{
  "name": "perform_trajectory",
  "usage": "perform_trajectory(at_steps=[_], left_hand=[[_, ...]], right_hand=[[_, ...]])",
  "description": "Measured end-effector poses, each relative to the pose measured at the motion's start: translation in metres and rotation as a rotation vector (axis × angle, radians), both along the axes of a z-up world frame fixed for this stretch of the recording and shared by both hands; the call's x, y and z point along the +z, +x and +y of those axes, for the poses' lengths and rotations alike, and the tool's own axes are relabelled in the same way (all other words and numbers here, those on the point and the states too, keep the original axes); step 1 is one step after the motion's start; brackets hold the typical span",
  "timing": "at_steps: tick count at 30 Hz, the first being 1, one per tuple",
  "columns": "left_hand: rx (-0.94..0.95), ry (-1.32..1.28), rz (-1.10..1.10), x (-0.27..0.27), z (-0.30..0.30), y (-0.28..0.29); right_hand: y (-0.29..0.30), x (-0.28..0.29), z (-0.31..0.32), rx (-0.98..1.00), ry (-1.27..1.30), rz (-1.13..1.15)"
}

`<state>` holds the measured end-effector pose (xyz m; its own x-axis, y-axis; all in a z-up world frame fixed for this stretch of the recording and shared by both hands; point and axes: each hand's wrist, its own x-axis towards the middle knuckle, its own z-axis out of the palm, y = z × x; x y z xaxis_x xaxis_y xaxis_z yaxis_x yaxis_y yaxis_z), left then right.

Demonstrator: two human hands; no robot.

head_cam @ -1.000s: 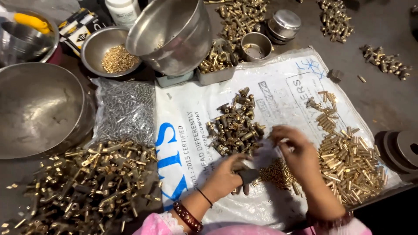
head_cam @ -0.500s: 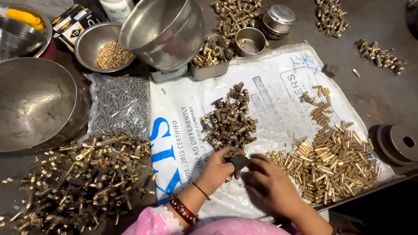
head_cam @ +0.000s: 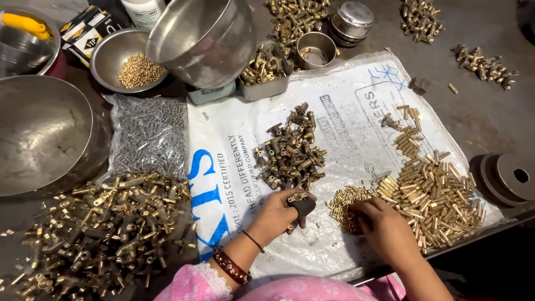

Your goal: Assembling small brass components by inserting metal pins into fittings.

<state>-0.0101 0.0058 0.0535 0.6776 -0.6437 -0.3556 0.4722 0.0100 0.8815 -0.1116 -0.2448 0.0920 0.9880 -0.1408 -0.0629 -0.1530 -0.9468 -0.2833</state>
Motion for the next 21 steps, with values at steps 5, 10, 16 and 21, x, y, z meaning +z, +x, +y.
perform_trajectory(at_steps=[5,10,16,21], left_hand=[[-0.028,-0.030,-0.045,-0.007,0.001,0.000],[-0.078,-0.008,-0.085,-0.005,0.005,0.000],[-0.098,-0.106,-0.015,-0.013,0.005,0.001],[-0.106,-0.165,-0.047,-0.025,0.002,0.000]], right_hand=[[0.014,0.034,0.006,-0.120,0.097,0.014],[0.014,0.036,0.007,-0.091,0.048,-0.076],[-0.005,0.047,-0.002,-0.289,-0.088,0.309],[-0.021,0.019,0.022,-0.087,0.086,0.098]])
